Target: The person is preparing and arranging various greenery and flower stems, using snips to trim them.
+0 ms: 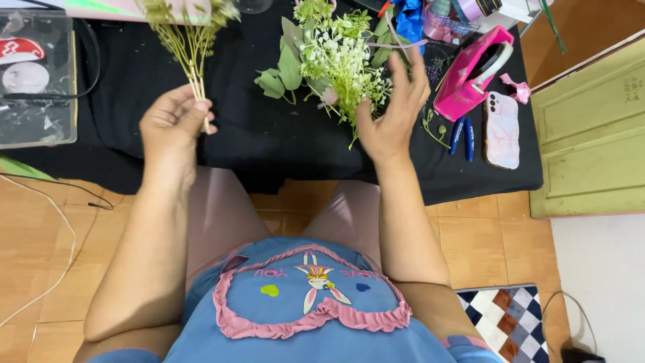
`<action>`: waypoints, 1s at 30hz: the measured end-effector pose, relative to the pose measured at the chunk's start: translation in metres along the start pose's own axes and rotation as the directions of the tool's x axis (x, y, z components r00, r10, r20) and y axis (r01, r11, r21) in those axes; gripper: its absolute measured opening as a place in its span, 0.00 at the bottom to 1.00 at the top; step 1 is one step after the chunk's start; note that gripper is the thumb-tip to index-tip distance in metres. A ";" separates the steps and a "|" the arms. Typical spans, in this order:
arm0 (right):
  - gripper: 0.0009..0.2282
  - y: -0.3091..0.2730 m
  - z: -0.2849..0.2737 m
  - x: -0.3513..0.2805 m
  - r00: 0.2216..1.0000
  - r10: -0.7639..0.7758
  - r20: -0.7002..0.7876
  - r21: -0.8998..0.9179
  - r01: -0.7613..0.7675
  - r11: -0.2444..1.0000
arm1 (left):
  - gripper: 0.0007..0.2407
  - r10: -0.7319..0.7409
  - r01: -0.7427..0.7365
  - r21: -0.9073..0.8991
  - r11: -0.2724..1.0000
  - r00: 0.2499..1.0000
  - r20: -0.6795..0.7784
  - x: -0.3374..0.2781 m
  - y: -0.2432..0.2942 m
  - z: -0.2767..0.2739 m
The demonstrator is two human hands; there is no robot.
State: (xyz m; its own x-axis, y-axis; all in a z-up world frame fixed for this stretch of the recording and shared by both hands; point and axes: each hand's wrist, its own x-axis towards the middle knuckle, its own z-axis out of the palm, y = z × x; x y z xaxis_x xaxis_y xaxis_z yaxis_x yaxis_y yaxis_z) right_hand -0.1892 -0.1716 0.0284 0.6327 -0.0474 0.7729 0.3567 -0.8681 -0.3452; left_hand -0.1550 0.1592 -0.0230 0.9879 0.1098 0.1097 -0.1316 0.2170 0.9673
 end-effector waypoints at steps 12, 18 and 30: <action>0.03 0.027 0.058 -0.031 0.958 -0.162 0.237 -0.389 0.247 0.887 | 0.17 -0.295 0.334 -0.368 0.868 0.942 0.160 -0.038 -0.039 0.016; 0.06 0.016 0.050 -0.025 0.904 -0.128 0.408 -0.351 0.285 0.892 | 0.16 -0.285 0.336 -0.350 0.875 0.940 0.189 -0.040 -0.032 0.023; 0.14 -0.009 0.048 -0.016 0.839 0.072 0.539 -0.256 0.082 0.963 | 0.17 -0.297 0.354 -0.304 0.884 0.929 0.220 -0.048 -0.020 0.036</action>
State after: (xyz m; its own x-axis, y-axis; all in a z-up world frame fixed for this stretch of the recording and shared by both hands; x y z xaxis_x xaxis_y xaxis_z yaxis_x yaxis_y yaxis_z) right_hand -0.1690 -0.1396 -0.0068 0.9271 0.1638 0.3370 0.2192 -0.9665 -0.1332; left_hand -0.1972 0.1147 -0.0399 0.9751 -0.1758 -0.1349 0.2088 0.5253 0.8249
